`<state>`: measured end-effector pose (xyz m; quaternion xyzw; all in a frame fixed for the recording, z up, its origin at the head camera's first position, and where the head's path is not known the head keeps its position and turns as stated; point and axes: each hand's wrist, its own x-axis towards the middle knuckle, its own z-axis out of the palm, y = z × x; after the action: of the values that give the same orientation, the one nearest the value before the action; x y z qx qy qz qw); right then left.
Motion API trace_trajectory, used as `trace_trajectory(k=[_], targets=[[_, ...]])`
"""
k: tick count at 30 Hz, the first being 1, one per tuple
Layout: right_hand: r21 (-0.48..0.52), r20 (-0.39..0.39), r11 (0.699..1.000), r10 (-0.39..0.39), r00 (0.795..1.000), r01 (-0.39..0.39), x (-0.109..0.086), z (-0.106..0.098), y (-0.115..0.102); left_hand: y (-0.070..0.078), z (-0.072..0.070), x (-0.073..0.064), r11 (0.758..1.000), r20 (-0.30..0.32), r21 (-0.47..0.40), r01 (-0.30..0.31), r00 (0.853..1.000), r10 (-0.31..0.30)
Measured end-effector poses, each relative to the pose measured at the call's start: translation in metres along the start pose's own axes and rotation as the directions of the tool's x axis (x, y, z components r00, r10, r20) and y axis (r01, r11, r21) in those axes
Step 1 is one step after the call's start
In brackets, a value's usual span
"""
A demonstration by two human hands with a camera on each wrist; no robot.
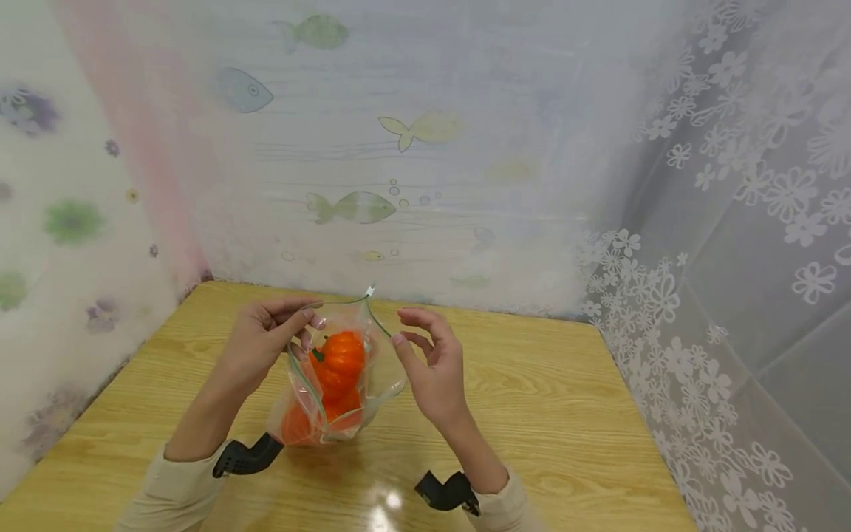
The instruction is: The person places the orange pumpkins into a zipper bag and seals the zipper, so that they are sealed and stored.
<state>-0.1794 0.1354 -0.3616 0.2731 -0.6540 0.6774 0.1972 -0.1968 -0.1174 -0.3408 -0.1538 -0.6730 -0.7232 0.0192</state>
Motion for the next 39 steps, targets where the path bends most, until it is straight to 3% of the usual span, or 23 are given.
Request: trace_trajectory(k=[3, 8, 13, 18, 26, 31, 35, 39], targets=[[-0.059, 0.037, 0.998, 0.01, 0.999, -0.007, 0.011, -0.008, 0.011, -0.001, 0.004, -0.001, 1.0, 0.033, 0.004, 0.003, 0.999, -0.003], [-0.128, 0.165, 0.991, 0.056, 0.985, -0.035, 0.031, -0.016, 0.027, -0.002, 0.009, -0.002, 1.0, 0.083, 0.024, 0.008, 0.996, -0.01], [-0.063, 0.278, 0.997, 0.067, 0.958, -0.051, 0.044, -0.02, 0.036, -0.002, 0.01, -0.003, 0.998, 0.117, 0.055, 0.007, 0.993, -0.014], [0.012, 0.328, 0.998, 0.058, 0.943, -0.065, 0.045, -0.023, 0.04, -0.001, 0.009, -0.003, 0.996, 0.162, 0.087, 0.002, 0.987, -0.016], [0.018, 0.303, 0.999, 0.043, 0.952, -0.051, 0.046, -0.03, 0.035, 0.002, 0.005, -0.006, 0.994, 0.219, 0.104, -0.027, 0.976, 0.004], [0.034, 0.284, 0.999, 0.009, 0.959, -0.019, 0.048, -0.029, 0.029, 0.002, -0.001, -0.016, 0.991, 0.18, 0.123, -0.044, 0.983, 0.021], [-0.005, 0.242, 1.0, -0.001, 0.97, 0.002, 0.047, -0.028, 0.026, -0.003, -0.009, -0.023, 0.984, 0.146, 0.128, -0.121, 0.984, 0.102], [-0.066, 0.172, 0.998, 0.016, 0.985, -0.005, 0.047, -0.031, 0.025, -0.008, -0.017, -0.03, 0.974, 0.165, 0.072, -0.215, 0.966, 0.201]])
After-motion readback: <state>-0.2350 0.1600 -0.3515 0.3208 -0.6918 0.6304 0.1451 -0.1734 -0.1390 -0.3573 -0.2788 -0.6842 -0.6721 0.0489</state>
